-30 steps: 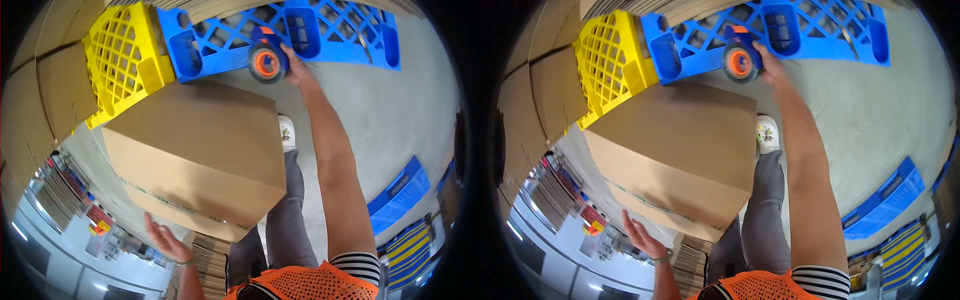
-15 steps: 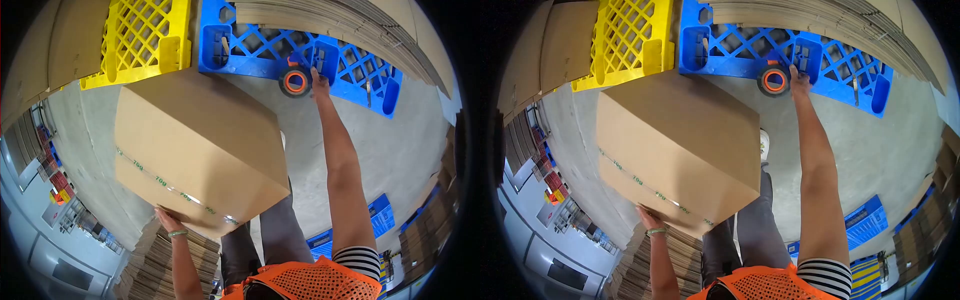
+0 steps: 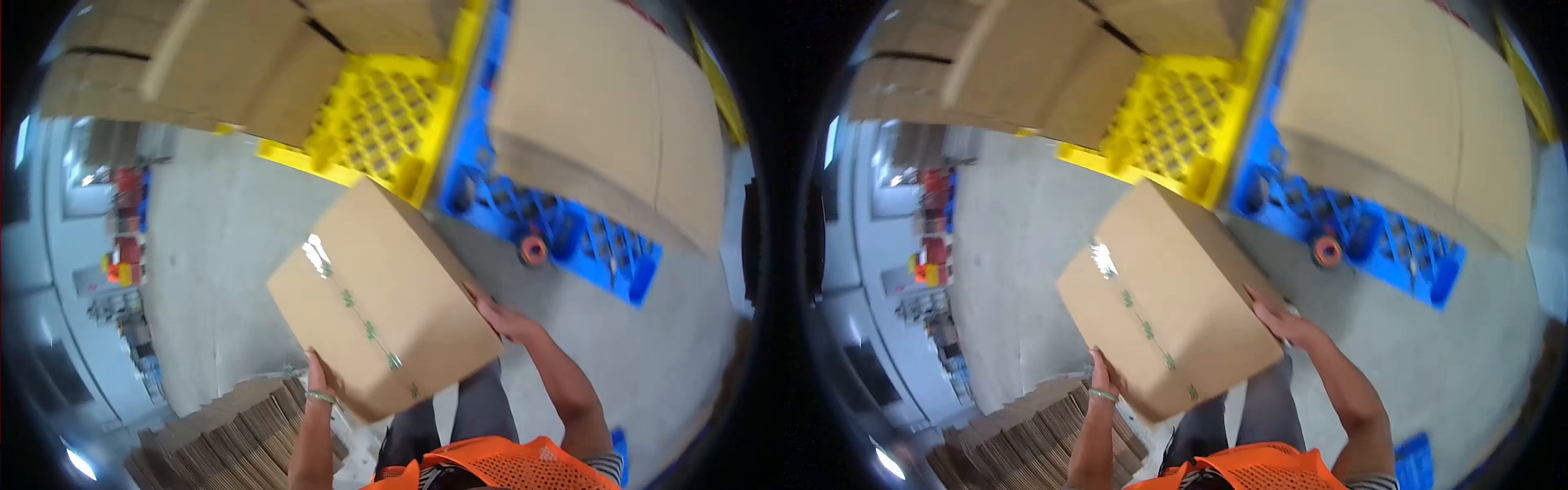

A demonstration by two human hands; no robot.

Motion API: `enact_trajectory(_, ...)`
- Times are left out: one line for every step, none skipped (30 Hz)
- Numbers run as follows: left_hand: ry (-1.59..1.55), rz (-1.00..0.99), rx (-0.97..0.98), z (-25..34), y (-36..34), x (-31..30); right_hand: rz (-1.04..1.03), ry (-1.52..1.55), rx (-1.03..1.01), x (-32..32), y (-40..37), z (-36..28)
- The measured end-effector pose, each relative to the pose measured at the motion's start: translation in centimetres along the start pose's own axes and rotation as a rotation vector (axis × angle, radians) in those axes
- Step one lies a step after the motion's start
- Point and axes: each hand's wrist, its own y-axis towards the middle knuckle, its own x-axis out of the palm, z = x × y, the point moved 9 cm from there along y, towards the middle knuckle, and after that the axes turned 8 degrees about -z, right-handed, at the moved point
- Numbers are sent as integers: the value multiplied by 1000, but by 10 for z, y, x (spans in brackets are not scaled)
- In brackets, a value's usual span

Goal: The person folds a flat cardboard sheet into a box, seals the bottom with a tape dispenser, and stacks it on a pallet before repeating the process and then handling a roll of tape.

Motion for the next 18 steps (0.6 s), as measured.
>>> enact_trajectory(43,52,11,20,-11,-8,-48,14,19,16,-4,-22)
enact_trajectory(-6,64,89,57,-28,-15,-90,21,46,37,-9,-50)
enact_trajectory(-78,122,42,82,-50,-28,-116,-50,8,55,-2,-70)
enact_trajectory(-152,166,-24,99,-70,-38,-156,-170,-135,70,5,-96)
enact_trajectory(-245,103,88,124,-84,-44,-196,-285,-278,83,10,-129)
enact_trajectory(-333,40,194,147,-100,-55,-209,-342,-299,100,10,-169)
enact_trajectory(-324,66,314,170,-119,-76,-302,-397,-327,136,5,-216)
enact_trajectory(-306,106,416,185,-133,-87,-398,-434,-338,158,12,-251)
enact_trajectory(-348,123,533,210,-164,-92,-458,-574,-506,188,14,-293)
enact_trajectory(-381,138,649,240,-191,-97,-516,-704,-677,223,16,-332)
enact_trajectory(-427,138,748,265,-201,-103,-473,-817,-813,248,23,-368)
enact_trajectory(-470,140,841,286,-209,-115,-425,-924,-946,276,28,-401)
enact_trajectory(-503,67,915,316,-194,-138,-366,-1073,-1009,317,24,-455)
enact_trajectory(-528,-12,1004,349,-170,-150,-299,-1220,-1088,351,10,-509)
enact_trajectory(-611,-111,1065,379,-145,-149,-201,-1288,-1214,374,0,-542)
enact_trajectory(-695,-208,1115,415,-120,-145,-104,-1345,-1357,393,0,-574)
enact_trajectory(-769,-268,1098,455,-93,-132,17,-1394,-1496,410,-1,-605)
enact_trajectory(-846,-330,1084,497,-66,-118,68,-1430,-1584,428,7,-637)
